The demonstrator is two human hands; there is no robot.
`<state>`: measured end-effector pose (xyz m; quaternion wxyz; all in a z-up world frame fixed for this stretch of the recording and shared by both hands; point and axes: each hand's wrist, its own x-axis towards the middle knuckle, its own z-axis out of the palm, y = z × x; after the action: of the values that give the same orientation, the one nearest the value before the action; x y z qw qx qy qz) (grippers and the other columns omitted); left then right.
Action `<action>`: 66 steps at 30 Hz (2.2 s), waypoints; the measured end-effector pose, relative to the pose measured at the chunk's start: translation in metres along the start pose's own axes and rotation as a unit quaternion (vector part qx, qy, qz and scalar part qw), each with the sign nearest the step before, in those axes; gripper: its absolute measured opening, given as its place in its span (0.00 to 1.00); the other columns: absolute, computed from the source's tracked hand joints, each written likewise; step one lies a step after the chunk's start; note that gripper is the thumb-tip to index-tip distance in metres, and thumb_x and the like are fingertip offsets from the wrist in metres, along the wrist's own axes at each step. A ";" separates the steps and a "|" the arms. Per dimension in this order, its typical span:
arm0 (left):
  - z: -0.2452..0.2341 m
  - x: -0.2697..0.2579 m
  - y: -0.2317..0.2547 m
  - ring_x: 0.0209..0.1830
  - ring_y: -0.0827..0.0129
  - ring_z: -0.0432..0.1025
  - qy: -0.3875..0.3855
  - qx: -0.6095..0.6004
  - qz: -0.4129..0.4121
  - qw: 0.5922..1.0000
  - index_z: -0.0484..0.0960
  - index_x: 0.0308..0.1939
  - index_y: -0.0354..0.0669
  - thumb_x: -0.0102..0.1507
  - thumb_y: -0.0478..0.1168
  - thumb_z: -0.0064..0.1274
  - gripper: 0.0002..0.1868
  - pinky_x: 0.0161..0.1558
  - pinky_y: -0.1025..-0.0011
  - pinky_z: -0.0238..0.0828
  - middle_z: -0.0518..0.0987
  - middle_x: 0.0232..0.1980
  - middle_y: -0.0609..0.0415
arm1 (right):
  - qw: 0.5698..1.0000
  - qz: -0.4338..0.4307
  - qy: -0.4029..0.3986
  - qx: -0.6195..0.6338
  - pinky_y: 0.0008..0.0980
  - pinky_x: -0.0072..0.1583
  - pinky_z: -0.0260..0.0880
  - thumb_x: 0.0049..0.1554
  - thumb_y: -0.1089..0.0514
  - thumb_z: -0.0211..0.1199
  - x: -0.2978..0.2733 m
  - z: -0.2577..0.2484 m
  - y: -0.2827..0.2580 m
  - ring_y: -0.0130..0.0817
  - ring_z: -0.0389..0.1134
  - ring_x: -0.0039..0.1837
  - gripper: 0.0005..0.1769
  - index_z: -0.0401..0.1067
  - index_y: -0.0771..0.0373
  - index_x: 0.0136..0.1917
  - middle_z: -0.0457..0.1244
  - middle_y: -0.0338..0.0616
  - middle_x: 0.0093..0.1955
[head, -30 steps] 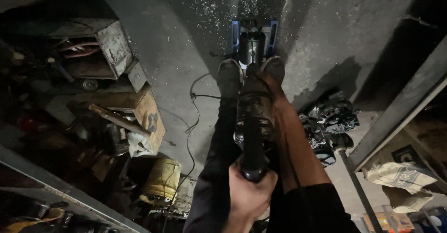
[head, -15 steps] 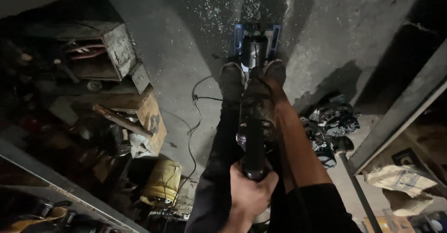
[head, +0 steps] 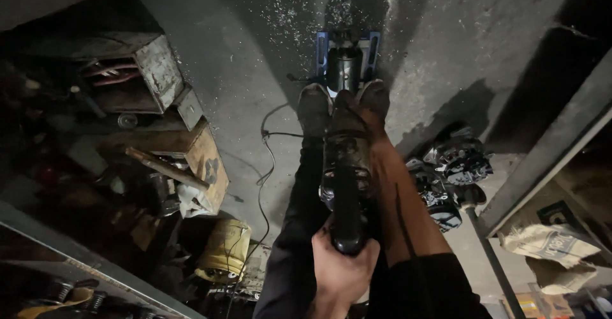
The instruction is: The person uses a power drill to work on a cylindrical metal part secured in a blue jig on the floor. They then move the part to a workbench, where they use a hammer to strike the metal component while holding it steady.
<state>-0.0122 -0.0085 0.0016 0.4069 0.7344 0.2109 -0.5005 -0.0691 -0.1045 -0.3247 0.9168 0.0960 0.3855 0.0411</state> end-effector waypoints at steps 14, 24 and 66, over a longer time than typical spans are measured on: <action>0.004 -0.002 -0.007 0.30 0.75 0.77 0.005 -0.079 0.008 0.997 0.81 0.41 0.34 0.50 0.27 0.59 0.15 0.35 0.76 0.76 0.81 0.33 0.58 | 0.994 0.032 -0.055 0.087 0.35 0.50 0.70 0.67 0.52 0.60 -0.012 -0.022 0.000 0.35 0.69 0.46 0.08 0.72 0.58 0.53 0.67 0.41 0.45; 0.002 -0.002 0.005 0.27 0.77 0.75 0.003 -0.008 0.043 0.999 0.80 0.38 0.35 0.51 0.28 0.58 0.12 0.33 0.77 0.74 0.79 0.29 0.60 | 0.990 0.009 0.132 -0.049 0.39 0.46 0.70 0.58 0.50 0.65 0.003 -0.043 -0.001 0.38 0.68 0.43 0.14 0.72 0.57 0.55 0.66 0.41 0.43; -0.003 -0.004 0.004 0.30 0.74 0.76 0.007 -0.043 0.036 0.998 0.80 0.40 0.37 0.48 0.30 0.58 0.15 0.36 0.73 0.76 0.80 0.32 0.59 | 0.976 -0.040 0.190 -0.103 0.39 0.45 0.71 0.61 0.47 0.61 -0.031 0.013 0.008 0.39 0.69 0.43 0.18 0.71 0.60 0.58 0.66 0.42 0.44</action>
<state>-0.0093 -0.0080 0.0076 0.4547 0.7267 0.2087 -0.4709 -0.0815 -0.1035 -0.2919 0.8329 -0.0243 0.5494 0.0614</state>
